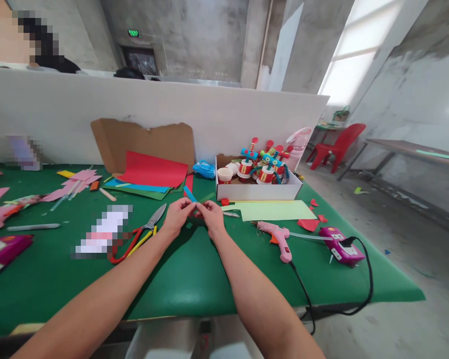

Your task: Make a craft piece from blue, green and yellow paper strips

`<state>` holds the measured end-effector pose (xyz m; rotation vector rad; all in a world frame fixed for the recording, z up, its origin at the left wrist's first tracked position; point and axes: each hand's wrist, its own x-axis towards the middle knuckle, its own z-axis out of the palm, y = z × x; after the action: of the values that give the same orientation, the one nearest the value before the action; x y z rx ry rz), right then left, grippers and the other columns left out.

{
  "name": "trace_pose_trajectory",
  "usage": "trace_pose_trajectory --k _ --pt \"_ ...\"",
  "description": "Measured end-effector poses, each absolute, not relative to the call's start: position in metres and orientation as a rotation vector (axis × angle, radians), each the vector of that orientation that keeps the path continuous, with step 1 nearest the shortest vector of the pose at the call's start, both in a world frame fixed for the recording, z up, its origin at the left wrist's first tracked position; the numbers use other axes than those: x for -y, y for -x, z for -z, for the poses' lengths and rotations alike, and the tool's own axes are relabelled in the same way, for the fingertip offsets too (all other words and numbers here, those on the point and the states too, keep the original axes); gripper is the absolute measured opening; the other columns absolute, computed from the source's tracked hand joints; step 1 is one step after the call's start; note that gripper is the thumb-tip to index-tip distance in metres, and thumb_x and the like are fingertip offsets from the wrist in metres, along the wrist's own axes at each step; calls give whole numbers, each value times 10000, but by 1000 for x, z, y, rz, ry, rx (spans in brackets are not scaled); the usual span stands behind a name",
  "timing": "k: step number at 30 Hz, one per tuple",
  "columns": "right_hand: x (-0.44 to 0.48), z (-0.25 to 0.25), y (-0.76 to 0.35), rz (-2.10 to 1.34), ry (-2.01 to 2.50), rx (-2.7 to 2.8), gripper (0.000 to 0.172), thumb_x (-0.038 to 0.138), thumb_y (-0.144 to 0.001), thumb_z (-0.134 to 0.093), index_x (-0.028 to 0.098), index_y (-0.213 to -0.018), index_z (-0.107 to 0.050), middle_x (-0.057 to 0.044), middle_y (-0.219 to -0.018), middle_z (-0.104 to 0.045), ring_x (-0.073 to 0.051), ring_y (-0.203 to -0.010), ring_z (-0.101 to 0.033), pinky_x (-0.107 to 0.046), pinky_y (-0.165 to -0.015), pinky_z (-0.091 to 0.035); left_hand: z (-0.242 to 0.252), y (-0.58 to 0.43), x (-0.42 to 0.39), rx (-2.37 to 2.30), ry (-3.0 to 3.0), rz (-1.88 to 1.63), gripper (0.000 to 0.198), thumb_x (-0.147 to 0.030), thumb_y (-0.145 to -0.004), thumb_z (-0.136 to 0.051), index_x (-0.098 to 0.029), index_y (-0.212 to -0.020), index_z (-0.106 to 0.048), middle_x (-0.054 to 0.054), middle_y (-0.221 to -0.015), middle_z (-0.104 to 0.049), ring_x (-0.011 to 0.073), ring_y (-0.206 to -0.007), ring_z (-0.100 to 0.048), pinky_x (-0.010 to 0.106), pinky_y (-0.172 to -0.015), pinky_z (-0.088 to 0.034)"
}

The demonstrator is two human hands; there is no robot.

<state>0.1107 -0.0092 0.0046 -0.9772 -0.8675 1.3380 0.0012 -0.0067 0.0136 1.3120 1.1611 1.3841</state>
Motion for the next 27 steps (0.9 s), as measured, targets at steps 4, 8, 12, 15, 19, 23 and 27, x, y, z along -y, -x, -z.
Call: trace_pose_trajectory --k 4,8,12,15,19,23,27 --pt "10 -5 -111 -1322 971 880 347 400 -503 -787 189 -576 -521 56 -477 -560 -89 -452 -508 -236 -528 -455 -11 -1 6 -1154 -1336 -1393 240 -390 -638 -623 -177 -579 -531 -44 -508 -495 93 -490 -446 208 -486 -373" --pt "9 -4 -109 -1285 975 861 335 398 -512 -770 197 -566 -507 59 -469 -554 -87 -435 -498 -238 -520 -451 -8 0 6 -1212 -1416 -1392 246 -398 -668 -610 -179 -582 -537 -41 -503 -492 95 -487 -434 208 -481 -350" --pt "9 -1 -103 -1240 993 851 331 420 -535 -743 208 -566 -491 65 -439 -525 -97 -425 -501 -232 -487 -431 -7 3 8 -1263 -1496 -1420 268 -416 -684 -615 -180 -580 -541 -32 -518 -511 102 -505 -447 207 -492 -352" --pt "11 1 -99 -1268 983 815 324 429 -566 -723 213 -591 -482 66 -457 -523 -97 -429 -502 -237 -497 -452 -7 4 11 -1290 -1510 -1411 260 -421 -682 -629 -182 -604 -565 -24 -534 -540 112 -516 -469 212 -506 -379" --pt "15 0 -98 -1263 964 808 298 411 -592 -711 215 -611 -487 67 -481 -520 -100 -462 -516 -245 -534 -481 -7 4 13 -1315 -1497 -1406 252 -413 -699 -624 -183 -615 -563 -21 -541 -547 112 -513 -474 218 -515 -384" --pt "14 -3 -102 -1246 969 872 312 421 -587 -719 215 -606 -486 63 -486 -531 -104 -461 -520 -242 -521 -468 -8 1 13 -1234 -1433 -1432 268 -421 -685 -631 -182 -598 -549 -19 -547 -541 111 -522 -469 221 -519 -381" --pt "10 -6 -106 -1275 956 903 322 421 -560 -744 201 -603 -512 60 -495 -547 -101 -463 -527 -246 -531 -470 -9 -2 12 -1160 -1366 -1458 257 -408 -675 -626 -183 -594 -534 -29 -533 -512 103 -518 -447 217 -511 -367"
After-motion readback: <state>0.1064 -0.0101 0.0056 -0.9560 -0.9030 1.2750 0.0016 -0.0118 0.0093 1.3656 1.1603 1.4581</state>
